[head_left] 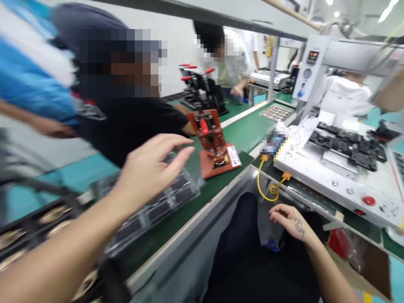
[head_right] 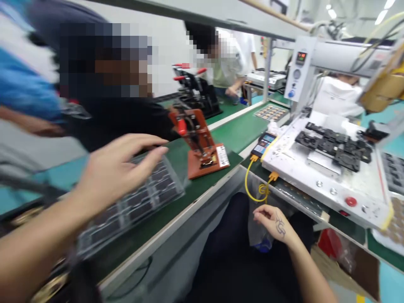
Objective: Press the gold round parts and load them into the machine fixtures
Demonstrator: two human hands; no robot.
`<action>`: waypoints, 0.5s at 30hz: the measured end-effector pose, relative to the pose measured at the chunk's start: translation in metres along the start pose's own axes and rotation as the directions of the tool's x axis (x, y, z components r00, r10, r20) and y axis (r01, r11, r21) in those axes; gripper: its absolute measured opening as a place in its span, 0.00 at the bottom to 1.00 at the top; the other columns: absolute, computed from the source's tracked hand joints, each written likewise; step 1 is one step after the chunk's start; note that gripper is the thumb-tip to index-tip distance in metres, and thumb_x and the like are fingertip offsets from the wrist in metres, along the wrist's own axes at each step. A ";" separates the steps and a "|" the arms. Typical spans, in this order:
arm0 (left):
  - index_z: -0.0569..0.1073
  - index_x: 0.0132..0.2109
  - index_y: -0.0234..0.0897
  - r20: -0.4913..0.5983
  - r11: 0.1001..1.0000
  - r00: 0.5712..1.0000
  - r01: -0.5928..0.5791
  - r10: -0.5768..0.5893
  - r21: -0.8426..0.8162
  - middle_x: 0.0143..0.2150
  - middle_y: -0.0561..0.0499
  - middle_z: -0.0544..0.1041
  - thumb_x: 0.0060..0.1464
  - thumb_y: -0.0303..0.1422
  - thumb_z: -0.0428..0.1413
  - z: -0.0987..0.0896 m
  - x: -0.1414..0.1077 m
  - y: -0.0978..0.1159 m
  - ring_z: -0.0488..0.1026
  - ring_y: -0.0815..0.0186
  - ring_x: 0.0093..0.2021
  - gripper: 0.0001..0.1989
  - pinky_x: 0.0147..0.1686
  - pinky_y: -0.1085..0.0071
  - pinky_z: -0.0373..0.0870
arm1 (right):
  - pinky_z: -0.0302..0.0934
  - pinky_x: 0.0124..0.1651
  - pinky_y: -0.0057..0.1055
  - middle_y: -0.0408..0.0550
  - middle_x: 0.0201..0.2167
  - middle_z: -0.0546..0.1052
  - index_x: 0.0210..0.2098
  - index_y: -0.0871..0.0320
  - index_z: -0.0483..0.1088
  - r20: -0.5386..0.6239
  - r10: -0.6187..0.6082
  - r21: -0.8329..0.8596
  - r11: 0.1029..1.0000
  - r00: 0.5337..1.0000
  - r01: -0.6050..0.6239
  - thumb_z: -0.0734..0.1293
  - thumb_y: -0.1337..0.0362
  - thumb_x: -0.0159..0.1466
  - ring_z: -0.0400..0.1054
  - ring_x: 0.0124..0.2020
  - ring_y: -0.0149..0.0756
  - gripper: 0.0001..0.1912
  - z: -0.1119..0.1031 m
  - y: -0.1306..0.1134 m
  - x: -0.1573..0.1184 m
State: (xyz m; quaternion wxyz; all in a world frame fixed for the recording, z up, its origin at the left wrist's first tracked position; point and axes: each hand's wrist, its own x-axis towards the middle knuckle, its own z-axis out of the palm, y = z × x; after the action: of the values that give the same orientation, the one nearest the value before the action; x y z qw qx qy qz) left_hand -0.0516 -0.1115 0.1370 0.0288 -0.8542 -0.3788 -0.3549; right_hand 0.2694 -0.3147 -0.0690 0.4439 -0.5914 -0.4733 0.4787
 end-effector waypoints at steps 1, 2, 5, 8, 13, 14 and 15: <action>0.77 0.46 0.39 -0.062 0.999 0.997 -0.044 0.044 0.007 0.48 0.44 0.84 0.73 0.44 0.51 -0.002 0.011 0.005 0.82 0.58 0.50 0.16 0.56 0.64 0.75 | 0.71 0.43 0.37 0.50 0.35 0.84 0.43 0.58 0.82 -0.027 0.004 0.010 1.000 1.000 -0.004 0.73 0.37 0.66 0.77 0.36 0.41 0.28 -0.003 0.003 -0.004; 0.76 0.43 0.40 -0.086 0.997 0.993 -0.076 0.078 0.027 0.45 0.46 0.84 0.73 0.45 0.51 -0.004 0.019 0.006 0.82 0.59 0.46 0.17 0.54 0.65 0.75 | 0.70 0.43 0.37 0.50 0.35 0.84 0.43 0.58 0.82 -0.057 0.010 0.019 1.000 0.998 -0.009 0.73 0.37 0.67 0.77 0.36 0.41 0.28 -0.006 0.007 -0.008; 0.76 0.38 0.42 0.130 0.991 0.990 -0.063 0.048 0.119 0.38 0.49 0.83 0.71 0.48 0.49 0.003 0.018 -0.015 0.81 0.59 0.38 0.19 0.45 0.65 0.75 | 0.70 0.43 0.37 0.51 0.37 0.84 0.43 0.58 0.82 -0.155 0.055 0.047 0.998 0.986 -0.049 0.73 0.36 0.66 0.77 0.37 0.41 0.29 -0.012 0.024 -0.027; 0.79 0.42 0.43 0.576 0.983 0.802 0.073 -0.159 0.170 0.41 0.47 0.87 0.66 0.45 0.51 0.022 -0.020 -0.062 0.83 0.55 0.38 0.16 0.40 0.63 0.76 | 0.69 0.42 0.37 0.53 0.38 0.85 0.44 0.58 0.83 -0.220 0.139 0.085 0.989 0.966 -0.123 0.74 0.35 0.65 0.77 0.37 0.43 0.31 -0.017 0.050 -0.050; 0.77 0.46 0.39 0.724 0.935 0.599 0.142 -0.342 0.324 0.48 0.38 0.86 0.61 0.36 0.53 0.039 -0.106 -0.092 0.84 0.48 0.49 0.11 0.50 0.58 0.79 | 0.68 0.37 0.39 0.55 0.36 0.85 0.44 0.58 0.85 -0.223 0.248 0.098 0.968 0.943 -0.231 0.74 0.32 0.61 0.75 0.35 0.46 0.34 -0.024 0.084 -0.077; 0.77 0.47 0.38 0.733 0.938 0.592 0.132 -0.335 0.321 0.49 0.37 0.85 0.64 0.35 0.51 0.038 -0.115 -0.087 0.84 0.49 0.50 0.12 0.51 0.59 0.78 | 0.68 0.37 0.39 0.55 0.36 0.84 0.44 0.57 0.86 -0.209 0.256 0.086 0.966 0.944 -0.243 0.74 0.31 0.61 0.75 0.34 0.46 0.35 -0.024 0.086 -0.078; 0.76 0.48 0.38 0.737 0.936 0.587 0.123 -0.336 0.330 0.50 0.37 0.84 0.66 0.34 0.49 0.036 -0.120 -0.080 0.83 0.50 0.50 0.12 0.51 0.59 0.78 | 0.68 0.37 0.39 0.54 0.35 0.84 0.43 0.57 0.86 -0.188 0.259 0.073 0.966 0.947 -0.249 0.74 0.31 0.60 0.75 0.34 0.46 0.35 -0.024 0.086 -0.076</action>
State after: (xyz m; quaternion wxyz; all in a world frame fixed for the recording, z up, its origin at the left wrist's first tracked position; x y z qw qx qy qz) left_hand -0.1394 -0.1179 0.0168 -0.0811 -0.8554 -0.5015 0.1015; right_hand 0.2981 -0.4047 -0.1389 0.4373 -0.6807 -0.3354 0.4826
